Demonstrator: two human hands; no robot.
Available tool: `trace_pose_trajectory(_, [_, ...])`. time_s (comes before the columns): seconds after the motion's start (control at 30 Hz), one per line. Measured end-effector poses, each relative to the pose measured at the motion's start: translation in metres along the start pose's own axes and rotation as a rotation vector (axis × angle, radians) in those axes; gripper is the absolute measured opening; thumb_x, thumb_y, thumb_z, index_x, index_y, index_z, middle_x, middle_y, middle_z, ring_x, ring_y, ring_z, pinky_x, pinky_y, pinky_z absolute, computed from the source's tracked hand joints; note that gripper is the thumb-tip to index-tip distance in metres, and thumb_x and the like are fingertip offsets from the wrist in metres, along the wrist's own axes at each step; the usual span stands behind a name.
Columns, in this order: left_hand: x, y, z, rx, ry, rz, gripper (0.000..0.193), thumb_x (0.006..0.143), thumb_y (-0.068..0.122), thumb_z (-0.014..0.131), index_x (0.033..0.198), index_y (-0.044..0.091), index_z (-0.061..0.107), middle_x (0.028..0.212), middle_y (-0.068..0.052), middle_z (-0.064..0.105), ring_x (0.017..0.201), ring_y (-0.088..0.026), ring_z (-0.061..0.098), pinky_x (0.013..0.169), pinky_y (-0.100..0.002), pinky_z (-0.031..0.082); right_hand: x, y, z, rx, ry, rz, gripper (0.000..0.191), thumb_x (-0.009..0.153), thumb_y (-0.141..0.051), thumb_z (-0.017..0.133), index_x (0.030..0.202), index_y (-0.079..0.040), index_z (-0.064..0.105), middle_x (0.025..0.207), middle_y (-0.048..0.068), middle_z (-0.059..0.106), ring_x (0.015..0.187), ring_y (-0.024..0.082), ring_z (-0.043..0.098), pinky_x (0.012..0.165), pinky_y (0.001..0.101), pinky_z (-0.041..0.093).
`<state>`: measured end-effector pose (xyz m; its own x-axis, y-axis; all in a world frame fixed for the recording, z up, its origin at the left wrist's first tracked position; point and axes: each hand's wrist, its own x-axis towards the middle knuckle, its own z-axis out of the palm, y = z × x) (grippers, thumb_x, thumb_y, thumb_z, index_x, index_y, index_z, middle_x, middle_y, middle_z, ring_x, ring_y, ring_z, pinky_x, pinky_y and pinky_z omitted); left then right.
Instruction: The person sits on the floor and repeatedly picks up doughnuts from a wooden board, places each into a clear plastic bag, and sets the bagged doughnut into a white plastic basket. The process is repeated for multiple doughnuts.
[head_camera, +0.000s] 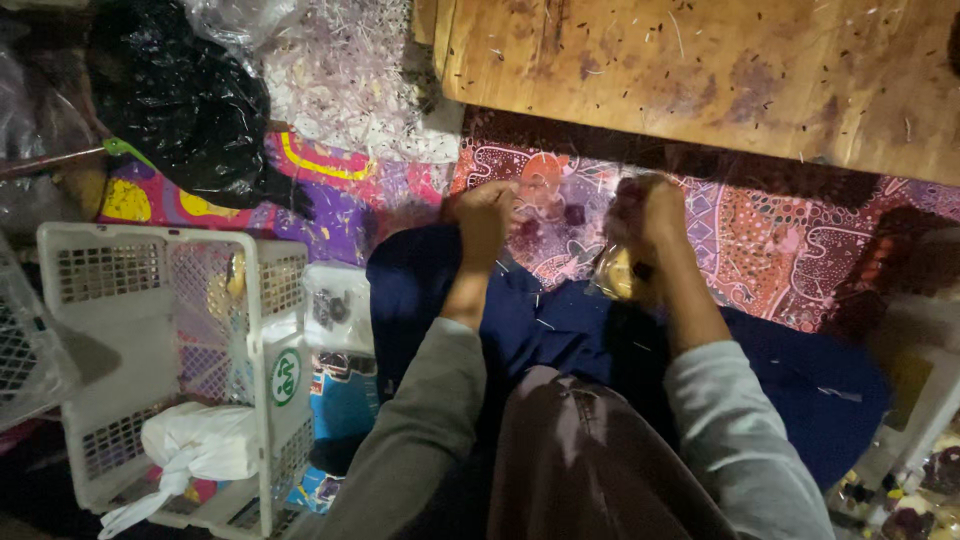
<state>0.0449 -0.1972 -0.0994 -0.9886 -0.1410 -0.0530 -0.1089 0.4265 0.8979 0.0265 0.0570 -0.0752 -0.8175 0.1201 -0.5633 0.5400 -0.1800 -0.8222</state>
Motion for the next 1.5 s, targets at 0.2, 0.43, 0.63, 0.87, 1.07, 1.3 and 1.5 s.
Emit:
trace_pose_trajectory(0.2, [-0.008, 0.031, 0.001, -0.064, -0.108, 0.240, 0.009, 0.100, 0.013, 0.060, 0.097, 0.005, 0.064, 0.077, -0.008, 0.068, 0.069, -0.016, 0.074, 0.059, -0.028, 0.055, -0.035, -0.043, 0.034, -0.797, -0.274, -0.904, 0.030, 0.088, -0.017, 0.076, 0.113, 0.001, 0.076, 0.100, 0.021, 0.074, 0.086, 0.033, 0.071, 0.076, 0.0415, 0.056])
trace_pose_trajectory(0.43, [-0.011, 0.085, -0.006, 0.022, 0.030, 0.240, 0.007, 0.094, 0.001, 0.067, 0.091, 0.007, 0.064, 0.073, -0.008, 0.068, 0.062, -0.015, 0.069, 0.058, -0.030, 0.051, -0.052, -0.064, 0.023, -0.547, -0.443, -0.368, 0.015, 0.096, -0.017, 0.074, 0.099, -0.003, 0.080, 0.087, 0.011, 0.076, 0.074, 0.018, 0.065, 0.069, 0.0326, 0.053])
trace_pose_trajectory(0.63, [-0.022, 0.108, -0.001, -0.183, -0.157, 0.284, 0.011, 0.089, 0.002, 0.070, 0.098, 0.005, 0.064, 0.077, -0.007, 0.070, 0.068, -0.010, 0.068, 0.058, -0.027, 0.053, -0.061, -0.065, 0.006, -0.525, -0.348, -0.519, 0.016, 0.097, -0.013, 0.072, 0.106, -0.001, 0.077, 0.094, 0.008, 0.078, 0.085, 0.012, 0.070, 0.077, 0.0283, 0.055])
trace_pose_trajectory(0.87, [-0.026, 0.125, 0.009, -0.278, -0.102, 0.381, 0.010, 0.089, -0.002, 0.063, 0.096, 0.005, 0.061, 0.084, -0.007, 0.066, 0.078, -0.011, 0.068, 0.071, -0.030, 0.060, -0.074, -0.066, -0.020, -0.399, -0.439, -0.507, 0.015, 0.095, -0.014, 0.074, 0.101, -0.001, 0.079, 0.090, 0.006, 0.077, 0.081, 0.010, 0.069, 0.074, 0.0276, 0.055])
trace_pose_trajectory(1.07, [-0.043, 0.181, 0.020, 0.077, 0.266, 0.535, 0.048, 0.077, 0.009, 0.073, 0.118, -0.007, 0.054, 0.108, -0.026, 0.061, 0.086, -0.031, 0.064, 0.076, -0.034, 0.055, -0.086, -0.080, -0.034, -0.400, 0.017, -0.581, 0.017, 0.099, -0.012, 0.071, 0.104, 0.003, 0.077, 0.092, 0.008, 0.077, 0.085, 0.012, 0.069, 0.078, 0.0258, 0.055])
trace_pose_trajectory(1.3, [-0.062, 0.174, 0.055, -0.389, -0.283, 0.153, 0.025, 0.106, 0.004, 0.051, 0.126, -0.003, 0.062, 0.113, -0.019, 0.074, 0.102, -0.028, 0.074, 0.093, -0.032, 0.057, -0.109, -0.093, -0.049, 0.092, -0.181, -0.398, 0.040, 0.108, -0.024, 0.059, 0.141, -0.001, 0.058, 0.121, 0.008, 0.073, 0.105, 0.013, 0.075, 0.095, 0.0300, 0.059])
trace_pose_trajectory(1.5, [-0.036, 0.139, 0.049, -1.008, -0.629, -0.211, 0.028, 0.103, 0.011, 0.051, 0.125, -0.004, 0.061, 0.110, -0.014, 0.073, 0.100, -0.025, 0.072, 0.094, -0.035, 0.058, -0.114, -0.126, -0.079, -0.690, -0.124, -0.751, 0.034, 0.090, -0.017, 0.080, 0.119, -0.001, 0.072, 0.113, 0.015, 0.077, 0.100, 0.022, 0.072, 0.085, 0.0374, 0.056])
